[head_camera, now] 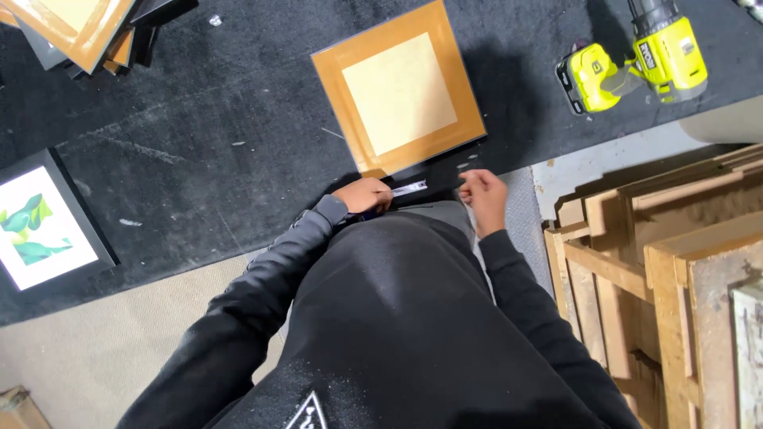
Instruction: Assembling picture frames by measuring and attaching hanging hardware using a power drill on a workshop table.
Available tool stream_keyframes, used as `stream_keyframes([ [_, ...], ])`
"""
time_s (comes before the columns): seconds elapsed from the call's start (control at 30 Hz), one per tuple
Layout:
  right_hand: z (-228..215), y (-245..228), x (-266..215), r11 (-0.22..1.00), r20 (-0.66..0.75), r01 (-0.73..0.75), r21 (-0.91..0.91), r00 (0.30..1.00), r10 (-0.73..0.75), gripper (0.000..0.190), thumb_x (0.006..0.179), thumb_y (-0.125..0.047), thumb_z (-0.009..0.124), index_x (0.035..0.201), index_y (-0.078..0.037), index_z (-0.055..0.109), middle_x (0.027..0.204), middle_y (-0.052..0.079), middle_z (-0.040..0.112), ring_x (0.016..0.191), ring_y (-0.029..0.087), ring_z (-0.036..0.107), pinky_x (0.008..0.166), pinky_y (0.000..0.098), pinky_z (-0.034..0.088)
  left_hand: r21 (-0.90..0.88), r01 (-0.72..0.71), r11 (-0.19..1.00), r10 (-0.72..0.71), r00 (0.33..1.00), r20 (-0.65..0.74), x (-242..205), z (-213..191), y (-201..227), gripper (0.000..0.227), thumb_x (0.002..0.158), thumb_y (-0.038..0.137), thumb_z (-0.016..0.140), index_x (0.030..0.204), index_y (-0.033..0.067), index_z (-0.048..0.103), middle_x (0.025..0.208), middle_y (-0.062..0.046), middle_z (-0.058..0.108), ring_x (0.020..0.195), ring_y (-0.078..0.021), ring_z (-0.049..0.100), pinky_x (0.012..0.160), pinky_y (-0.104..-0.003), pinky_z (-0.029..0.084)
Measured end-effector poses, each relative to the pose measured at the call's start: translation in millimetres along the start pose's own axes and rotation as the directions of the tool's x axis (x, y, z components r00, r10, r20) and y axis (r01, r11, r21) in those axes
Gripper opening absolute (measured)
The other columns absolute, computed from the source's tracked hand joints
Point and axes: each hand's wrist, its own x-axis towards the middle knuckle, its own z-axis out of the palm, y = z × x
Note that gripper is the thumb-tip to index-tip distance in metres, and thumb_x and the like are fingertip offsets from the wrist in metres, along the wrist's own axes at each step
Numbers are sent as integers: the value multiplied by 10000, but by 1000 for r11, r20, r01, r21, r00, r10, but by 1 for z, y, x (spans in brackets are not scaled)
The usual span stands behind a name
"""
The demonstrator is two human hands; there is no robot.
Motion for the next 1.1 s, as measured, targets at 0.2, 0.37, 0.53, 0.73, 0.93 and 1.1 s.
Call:
stream_keyframes([
  [0.2,-125,-2,53,997,349,65,-30,936,-50,187,1062,-199,567,1098,-54,680,681,59,558,604,83,543,486,192,466,-102,48,994,-53,998,-44,29,-5,34,293,1003,267,542,879,111,757,793,-81,742,844,-244,692,862,-411,540],
  [0.37,-286,-52,116,894,735,47,-445,590,334,208,966,-114,600,941,8,767,527,23,503,502,95,464,459,244,404,-37,98,994,-101,991,-89,86,-4,99,346,1003,352,545,804,164,756,742,-20,725,789,-232,678,869,-384,533],
  [0.53,-372,-162,217,650,680,562,-512,728,-94,192,870,-240,593,968,-78,628,917,95,645,774,239,599,749,414,479,188,44,981,-2,976,-219,184,-13,147,332,920,215,516,600,139,561,623,-31,586,646,-182,537,724,-347,388],
  [0.73,-264,-259,361,705,541,642,-301,724,-428,87,1048,-195,633,1057,-110,651,891,48,572,822,189,521,718,330,408,407,288,867,-152,930,-334,280,-34,183,386,1036,439,462,931,142,686,900,-109,726,872,-355,697,762,-493,538],
  [0.93,-134,-254,481,258,701,891,-375,454,-550,325,887,-75,743,1207,-132,738,1163,99,696,1098,316,679,929,413,555,677,261,688,115,882,-457,338,-89,223,193,1038,290,504,1076,138,617,895,-75,731,851,-300,735,763,-468,584],
  [1.1,-85,-251,514,148,727,894,-423,433,-532,361,859,35,761,1199,-76,714,1140,127,617,1038,379,690,858,431,615,750,185,635,304,833,-463,384,-138,197,145,986,183,598,1117,121,593,955,-101,731,939,-344,704,748,-499,571],
])
